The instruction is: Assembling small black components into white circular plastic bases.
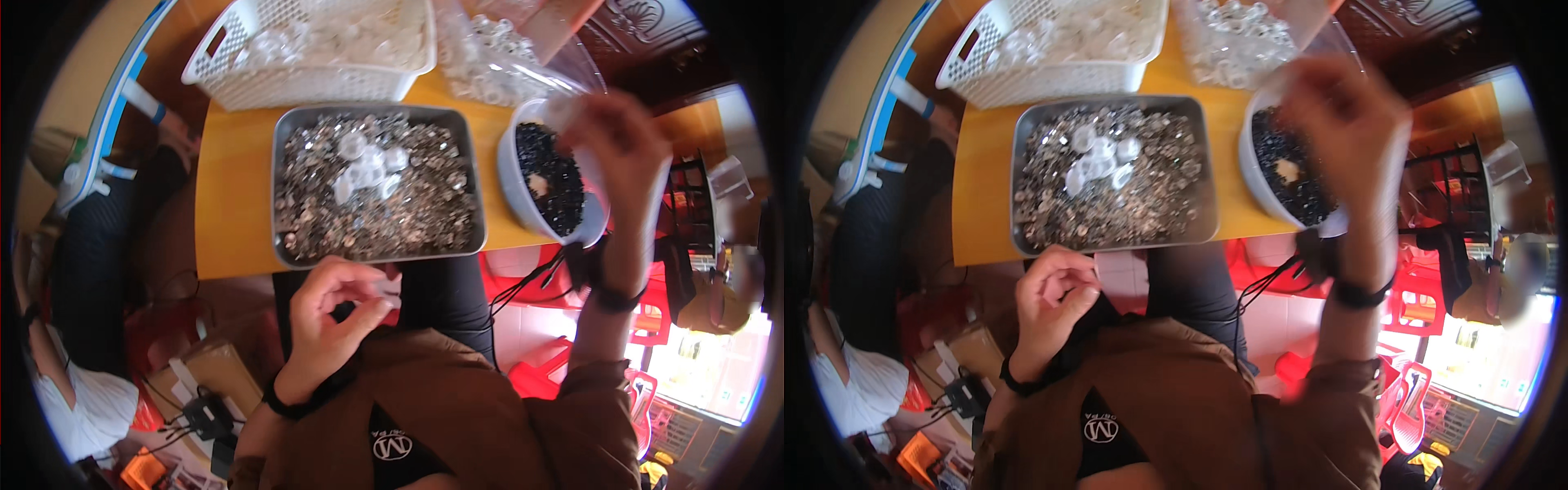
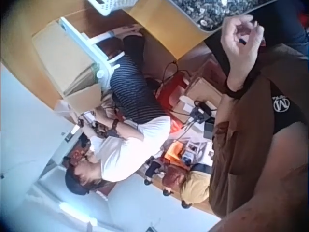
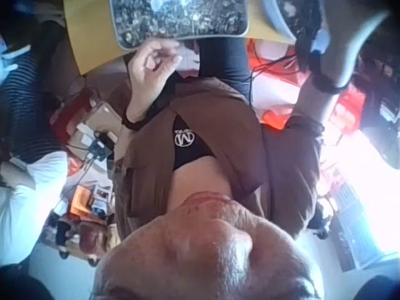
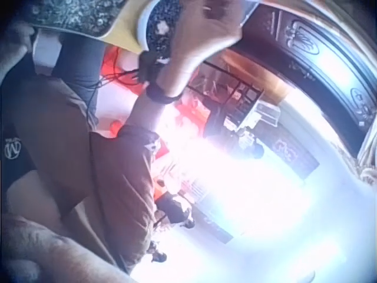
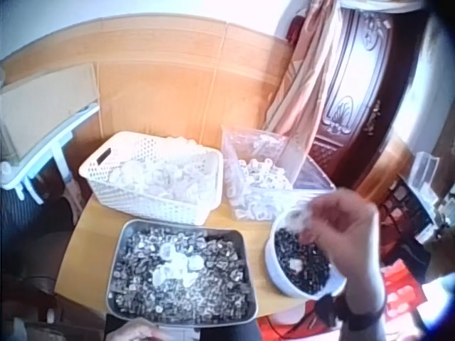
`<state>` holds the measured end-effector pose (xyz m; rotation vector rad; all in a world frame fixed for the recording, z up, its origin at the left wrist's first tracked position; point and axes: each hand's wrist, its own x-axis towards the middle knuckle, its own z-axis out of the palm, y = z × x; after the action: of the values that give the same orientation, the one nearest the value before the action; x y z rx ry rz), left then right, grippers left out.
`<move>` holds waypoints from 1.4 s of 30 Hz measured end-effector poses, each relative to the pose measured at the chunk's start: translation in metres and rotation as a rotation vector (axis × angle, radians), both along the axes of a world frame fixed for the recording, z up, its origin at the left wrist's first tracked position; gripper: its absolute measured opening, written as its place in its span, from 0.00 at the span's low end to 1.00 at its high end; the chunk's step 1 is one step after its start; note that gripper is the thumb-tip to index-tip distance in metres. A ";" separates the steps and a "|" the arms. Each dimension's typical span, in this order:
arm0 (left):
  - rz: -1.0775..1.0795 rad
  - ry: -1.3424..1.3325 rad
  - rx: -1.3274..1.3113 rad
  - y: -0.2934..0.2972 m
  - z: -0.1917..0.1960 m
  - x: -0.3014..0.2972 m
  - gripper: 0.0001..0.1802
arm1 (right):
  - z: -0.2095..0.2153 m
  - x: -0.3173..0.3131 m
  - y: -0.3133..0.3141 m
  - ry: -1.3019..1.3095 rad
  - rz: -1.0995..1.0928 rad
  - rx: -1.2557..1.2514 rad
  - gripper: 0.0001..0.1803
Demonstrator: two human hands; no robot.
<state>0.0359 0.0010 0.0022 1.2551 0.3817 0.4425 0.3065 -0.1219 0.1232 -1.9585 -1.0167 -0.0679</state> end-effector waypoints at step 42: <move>-0.013 0.153 -0.223 -0.011 0.010 0.005 0.13 | -0.109 -0.125 -0.001 0.771 0.356 0.010 0.05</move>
<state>0.0411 -0.0103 0.0123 1.0760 0.5370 0.2848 0.1814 -0.1230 0.0146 -1.5451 -0.8041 0.8132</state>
